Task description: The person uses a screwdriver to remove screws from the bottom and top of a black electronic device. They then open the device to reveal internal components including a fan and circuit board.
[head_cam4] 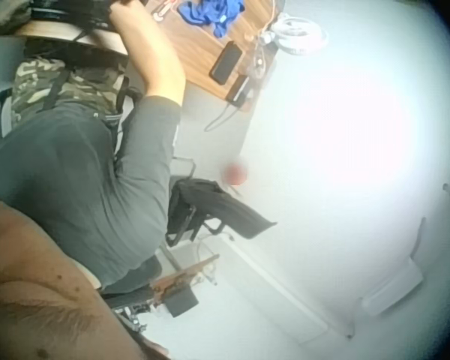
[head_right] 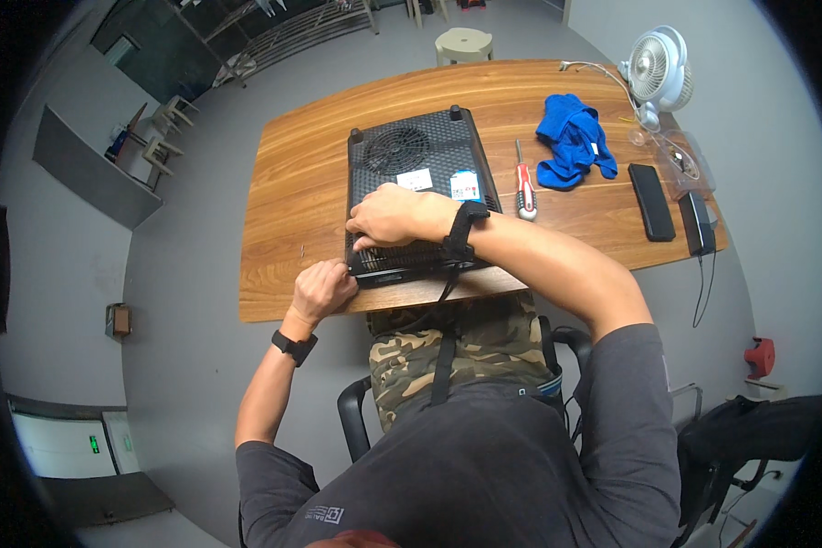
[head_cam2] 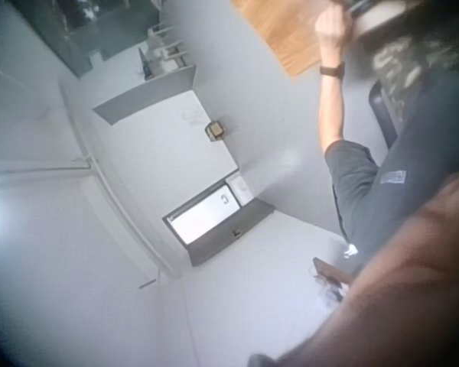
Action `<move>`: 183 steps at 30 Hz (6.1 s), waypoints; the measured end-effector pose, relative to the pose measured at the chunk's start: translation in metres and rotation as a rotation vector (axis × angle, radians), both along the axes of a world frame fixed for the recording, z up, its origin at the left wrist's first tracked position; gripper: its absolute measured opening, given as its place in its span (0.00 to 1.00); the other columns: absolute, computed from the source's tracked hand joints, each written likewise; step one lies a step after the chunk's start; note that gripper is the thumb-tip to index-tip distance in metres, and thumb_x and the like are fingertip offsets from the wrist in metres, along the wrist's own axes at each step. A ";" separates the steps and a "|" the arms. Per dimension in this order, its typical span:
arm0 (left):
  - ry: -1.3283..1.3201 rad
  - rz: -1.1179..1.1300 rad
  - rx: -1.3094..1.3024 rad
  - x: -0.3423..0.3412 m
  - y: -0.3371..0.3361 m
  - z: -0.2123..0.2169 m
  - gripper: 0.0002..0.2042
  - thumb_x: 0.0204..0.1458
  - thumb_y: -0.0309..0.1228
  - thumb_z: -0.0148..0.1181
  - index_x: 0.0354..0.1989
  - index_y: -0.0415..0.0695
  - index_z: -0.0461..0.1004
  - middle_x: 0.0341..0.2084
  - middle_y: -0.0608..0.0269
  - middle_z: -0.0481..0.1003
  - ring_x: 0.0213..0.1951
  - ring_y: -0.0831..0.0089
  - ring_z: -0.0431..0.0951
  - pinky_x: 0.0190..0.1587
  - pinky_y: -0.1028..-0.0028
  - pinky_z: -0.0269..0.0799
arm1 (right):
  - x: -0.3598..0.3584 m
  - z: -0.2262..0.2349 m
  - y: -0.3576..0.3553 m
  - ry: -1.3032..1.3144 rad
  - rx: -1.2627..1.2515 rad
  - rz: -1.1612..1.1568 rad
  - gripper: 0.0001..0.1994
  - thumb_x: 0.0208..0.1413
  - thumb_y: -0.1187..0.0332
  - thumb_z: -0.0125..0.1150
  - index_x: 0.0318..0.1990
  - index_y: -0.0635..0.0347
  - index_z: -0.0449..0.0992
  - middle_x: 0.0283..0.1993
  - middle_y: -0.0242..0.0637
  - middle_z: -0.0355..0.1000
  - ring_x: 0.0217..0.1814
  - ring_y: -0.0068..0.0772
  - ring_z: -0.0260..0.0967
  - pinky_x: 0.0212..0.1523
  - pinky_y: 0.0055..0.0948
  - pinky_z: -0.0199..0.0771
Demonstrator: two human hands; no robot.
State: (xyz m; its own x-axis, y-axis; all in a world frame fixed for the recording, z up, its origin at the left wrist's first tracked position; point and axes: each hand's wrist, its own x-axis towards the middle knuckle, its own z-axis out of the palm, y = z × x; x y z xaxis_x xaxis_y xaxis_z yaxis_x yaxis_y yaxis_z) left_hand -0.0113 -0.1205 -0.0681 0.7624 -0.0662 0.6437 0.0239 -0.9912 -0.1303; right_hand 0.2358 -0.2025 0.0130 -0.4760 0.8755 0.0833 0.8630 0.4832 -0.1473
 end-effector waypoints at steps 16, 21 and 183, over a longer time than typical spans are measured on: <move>-0.006 0.021 -0.030 0.005 -0.001 -0.002 0.14 0.40 0.21 0.64 0.35 0.42 0.68 0.25 0.60 0.72 0.24 0.64 0.75 0.27 0.68 0.72 | -0.001 -0.005 -0.001 0.035 0.022 -0.005 0.21 0.66 0.47 0.55 0.42 0.58 0.78 0.41 0.41 0.76 0.49 0.51 0.77 0.47 0.48 0.78; -0.036 -0.004 -0.033 0.007 -0.001 -0.004 0.15 0.42 0.22 0.64 0.37 0.42 0.67 0.25 0.60 0.72 0.24 0.64 0.76 0.26 0.68 0.72 | -0.001 0.003 -0.003 0.019 -0.038 -0.019 0.24 0.65 0.45 0.54 0.48 0.57 0.80 0.46 0.42 0.79 0.52 0.52 0.78 0.50 0.48 0.79; 0.400 0.476 -1.172 0.118 0.083 0.007 0.39 0.63 0.47 0.55 0.72 0.27 0.54 0.69 0.33 0.62 0.72 0.48 0.62 0.73 0.62 0.57 | 0.173 -0.093 -0.039 0.437 -0.049 -0.881 0.32 0.68 0.47 0.54 0.55 0.77 0.75 0.47 0.69 0.77 0.52 0.61 0.76 0.58 0.47 0.73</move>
